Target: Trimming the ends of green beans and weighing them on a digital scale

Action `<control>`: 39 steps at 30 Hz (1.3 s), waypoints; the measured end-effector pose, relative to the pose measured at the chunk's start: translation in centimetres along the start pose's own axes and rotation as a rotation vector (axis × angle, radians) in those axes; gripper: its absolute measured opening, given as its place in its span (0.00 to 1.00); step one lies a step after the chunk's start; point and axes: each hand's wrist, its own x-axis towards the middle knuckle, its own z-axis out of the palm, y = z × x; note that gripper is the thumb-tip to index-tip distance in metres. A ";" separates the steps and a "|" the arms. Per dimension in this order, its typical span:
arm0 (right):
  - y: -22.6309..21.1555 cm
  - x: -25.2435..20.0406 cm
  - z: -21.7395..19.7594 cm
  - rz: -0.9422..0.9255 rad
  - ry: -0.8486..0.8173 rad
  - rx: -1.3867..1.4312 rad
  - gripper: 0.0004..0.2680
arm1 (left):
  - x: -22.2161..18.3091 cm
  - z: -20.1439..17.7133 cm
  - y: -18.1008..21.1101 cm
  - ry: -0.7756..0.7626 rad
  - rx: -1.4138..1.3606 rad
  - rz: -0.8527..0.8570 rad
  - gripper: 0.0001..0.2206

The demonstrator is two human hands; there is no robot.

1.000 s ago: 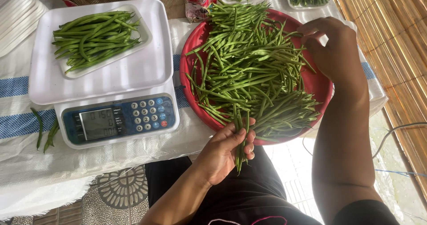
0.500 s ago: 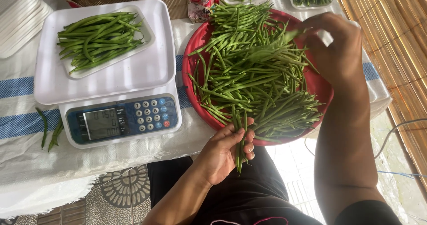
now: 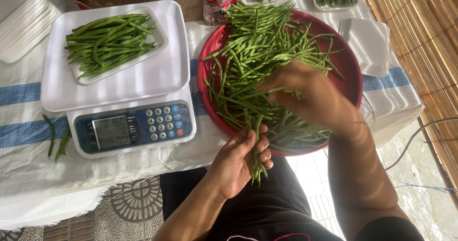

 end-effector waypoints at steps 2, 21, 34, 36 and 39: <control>1.8 -0.2 -0.6 0.031 0.124 -0.134 0.10 | 0.0 0.3 0.2 0.021 0.002 -0.001 0.09; 4.2 1.3 -1.6 0.008 0.610 0.064 0.06 | 0.5 0.0 0.5 0.128 -0.041 -0.003 0.13; -3.0 -1.8 6.4 -0.574 0.679 -0.224 0.07 | 1.6 1.8 3.6 -0.105 -0.215 0.229 0.16; -4.6 -2.2 6.7 -0.438 0.557 -0.284 0.07 | 0.9 3.2 4.2 -0.053 -0.028 0.275 0.14; -5.1 -2.5 6.8 -0.391 0.546 -0.302 0.03 | 0.9 3.1 4.0 -0.009 0.035 0.404 0.22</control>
